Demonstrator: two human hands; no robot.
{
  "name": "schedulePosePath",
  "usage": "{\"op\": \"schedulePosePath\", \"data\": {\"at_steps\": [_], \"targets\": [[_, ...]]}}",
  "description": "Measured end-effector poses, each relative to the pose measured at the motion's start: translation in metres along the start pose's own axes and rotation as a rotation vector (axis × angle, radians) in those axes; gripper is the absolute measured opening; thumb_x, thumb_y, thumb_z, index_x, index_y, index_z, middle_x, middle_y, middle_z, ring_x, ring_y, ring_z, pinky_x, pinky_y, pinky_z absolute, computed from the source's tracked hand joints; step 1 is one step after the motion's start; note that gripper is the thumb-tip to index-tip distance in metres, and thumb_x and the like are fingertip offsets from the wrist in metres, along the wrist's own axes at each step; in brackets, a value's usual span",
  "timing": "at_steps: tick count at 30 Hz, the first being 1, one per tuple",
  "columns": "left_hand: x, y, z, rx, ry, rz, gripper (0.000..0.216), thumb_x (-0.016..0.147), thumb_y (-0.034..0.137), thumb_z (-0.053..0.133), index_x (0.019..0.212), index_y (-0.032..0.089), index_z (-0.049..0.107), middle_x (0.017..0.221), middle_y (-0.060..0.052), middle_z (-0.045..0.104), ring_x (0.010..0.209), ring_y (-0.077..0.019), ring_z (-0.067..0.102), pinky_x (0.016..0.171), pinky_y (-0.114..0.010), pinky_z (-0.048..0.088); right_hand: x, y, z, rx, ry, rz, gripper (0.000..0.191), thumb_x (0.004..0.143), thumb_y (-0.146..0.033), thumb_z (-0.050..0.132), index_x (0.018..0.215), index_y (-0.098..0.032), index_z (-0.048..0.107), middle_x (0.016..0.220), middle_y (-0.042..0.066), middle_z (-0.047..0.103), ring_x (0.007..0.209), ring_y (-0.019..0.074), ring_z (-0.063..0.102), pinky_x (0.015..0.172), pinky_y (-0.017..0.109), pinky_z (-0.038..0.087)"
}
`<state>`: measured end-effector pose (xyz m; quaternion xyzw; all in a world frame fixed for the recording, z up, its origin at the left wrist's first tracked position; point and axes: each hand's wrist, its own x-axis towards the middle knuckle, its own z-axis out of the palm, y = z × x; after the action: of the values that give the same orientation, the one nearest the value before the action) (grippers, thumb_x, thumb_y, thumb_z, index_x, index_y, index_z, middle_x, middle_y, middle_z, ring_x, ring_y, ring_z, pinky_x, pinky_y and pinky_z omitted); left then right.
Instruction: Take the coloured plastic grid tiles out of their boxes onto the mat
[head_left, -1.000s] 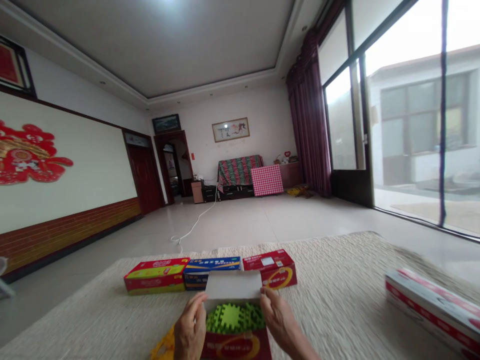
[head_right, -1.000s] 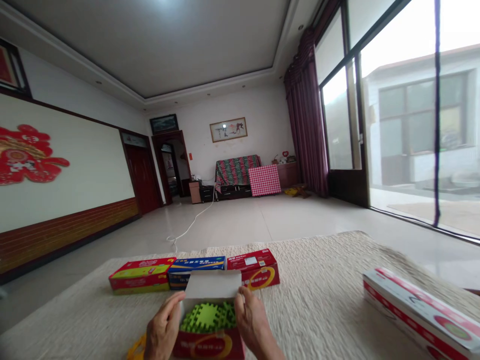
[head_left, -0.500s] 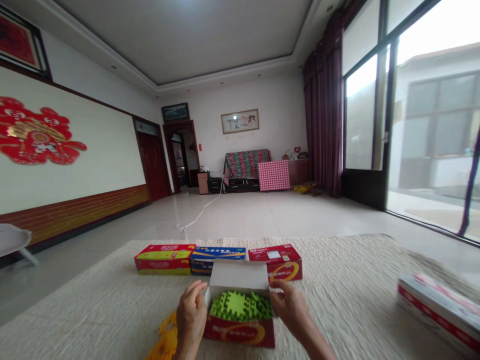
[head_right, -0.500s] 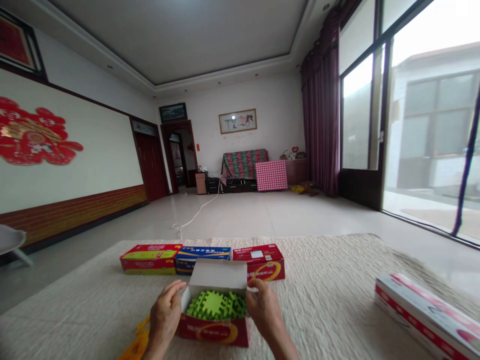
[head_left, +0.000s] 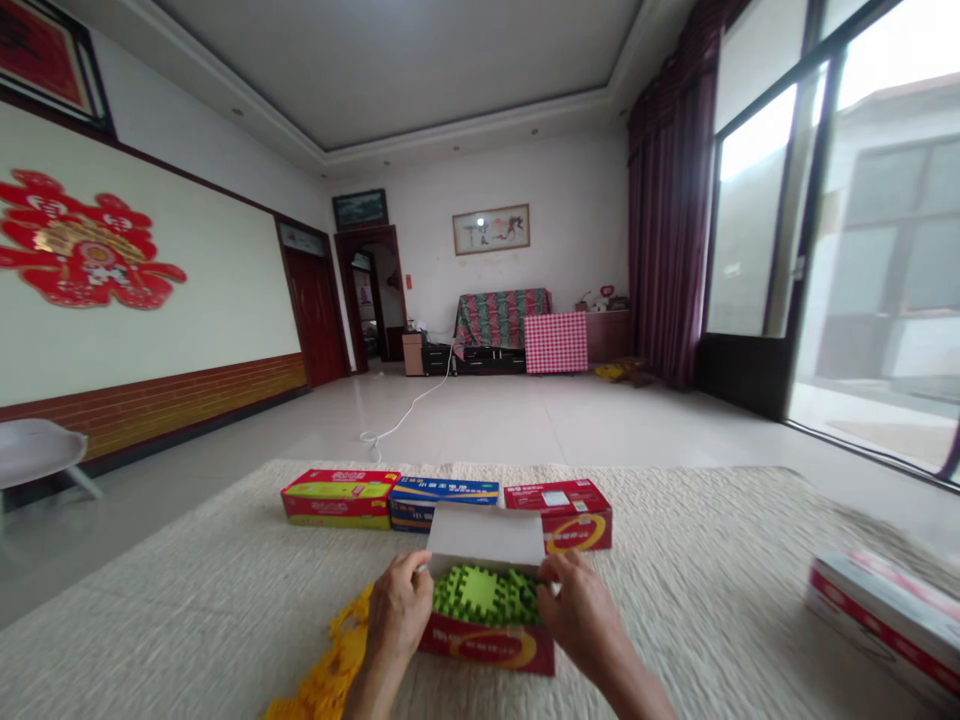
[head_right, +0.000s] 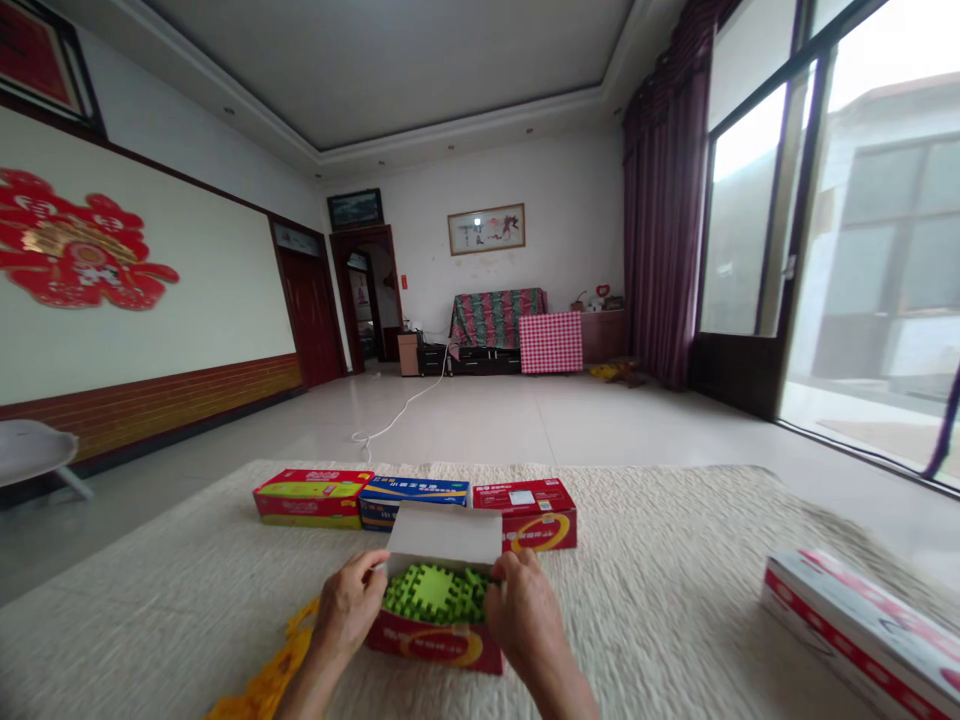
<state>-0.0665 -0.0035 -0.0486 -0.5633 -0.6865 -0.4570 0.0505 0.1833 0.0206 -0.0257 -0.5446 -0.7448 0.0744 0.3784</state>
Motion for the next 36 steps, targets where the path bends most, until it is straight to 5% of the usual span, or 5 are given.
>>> {"op": "schedulePosePath", "data": {"at_steps": [6, 17, 21, 27, 36], "targets": [[0.002, 0.006, -0.008, -0.11, -0.061, -0.211, 0.029, 0.076, 0.019, 0.05, 0.09, 0.022, 0.076, 0.092, -0.005, 0.077, 0.09, -0.0224, 0.071, 0.083, -0.033, 0.054, 0.005, 0.004, -0.001, 0.15, -0.026, 0.066, 0.021, 0.066, -0.01, 0.049, 0.074, -0.015, 0.067, 0.077, 0.006, 0.065, 0.067, 0.0169, 0.06, 0.065, 0.028, 0.046], [0.0, 0.01, -0.004, -0.285, 0.07, -0.201, 0.032, 0.077, 0.026, 0.052, 0.102, 0.018, 0.071, 0.099, -0.007, 0.075, 0.087, -0.0206, 0.071, 0.081, -0.031, 0.054, 0.007, 0.003, -0.001, 0.283, 0.081, 0.073, 0.019, 0.066, -0.019, 0.048, 0.077, -0.016, 0.062, 0.078, 0.006, 0.064, 0.059, 0.0148, 0.059, 0.061, 0.028, 0.048], [-0.002, 0.01, 0.004, -0.35, 0.068, -0.199, 0.039, 0.078, 0.026, 0.054, 0.115, 0.017, 0.065, 0.103, -0.009, 0.074, 0.089, -0.0203, 0.07, 0.084, -0.031, 0.054, 0.009, 0.004, -0.005, 0.285, 0.102, 0.179, 0.034, 0.064, -0.021, 0.049, 0.094, -0.013, 0.062, 0.082, 0.007, 0.066, 0.061, 0.0163, 0.062, 0.061, 0.029, 0.047], [-0.017, 0.028, 0.009, -0.312, 0.035, -0.187, 0.039, 0.075, 0.017, 0.053, 0.11, 0.017, 0.069, 0.102, -0.009, 0.074, 0.088, -0.02, 0.07, 0.082, -0.029, 0.054, 0.005, 0.013, -0.024, 0.237, -0.013, 0.226, 0.036, 0.065, -0.019, 0.048, 0.095, -0.016, 0.068, 0.081, 0.005, 0.069, 0.06, 0.0167, 0.062, 0.061, 0.029, 0.047], [-0.035, 0.027, -0.001, -0.469, 0.084, -0.276, 0.029, 0.075, 0.022, 0.053, 0.099, 0.019, 0.069, 0.097, -0.006, 0.074, 0.094, -0.0216, 0.068, 0.087, -0.033, 0.051, -0.053, 0.001, -0.001, 0.532, 0.317, -0.024, 0.03, 0.077, -0.017, 0.045, 0.103, -0.019, 0.061, 0.099, 0.008, 0.061, 0.077, 0.0152, 0.062, 0.062, 0.028, 0.055]]}}
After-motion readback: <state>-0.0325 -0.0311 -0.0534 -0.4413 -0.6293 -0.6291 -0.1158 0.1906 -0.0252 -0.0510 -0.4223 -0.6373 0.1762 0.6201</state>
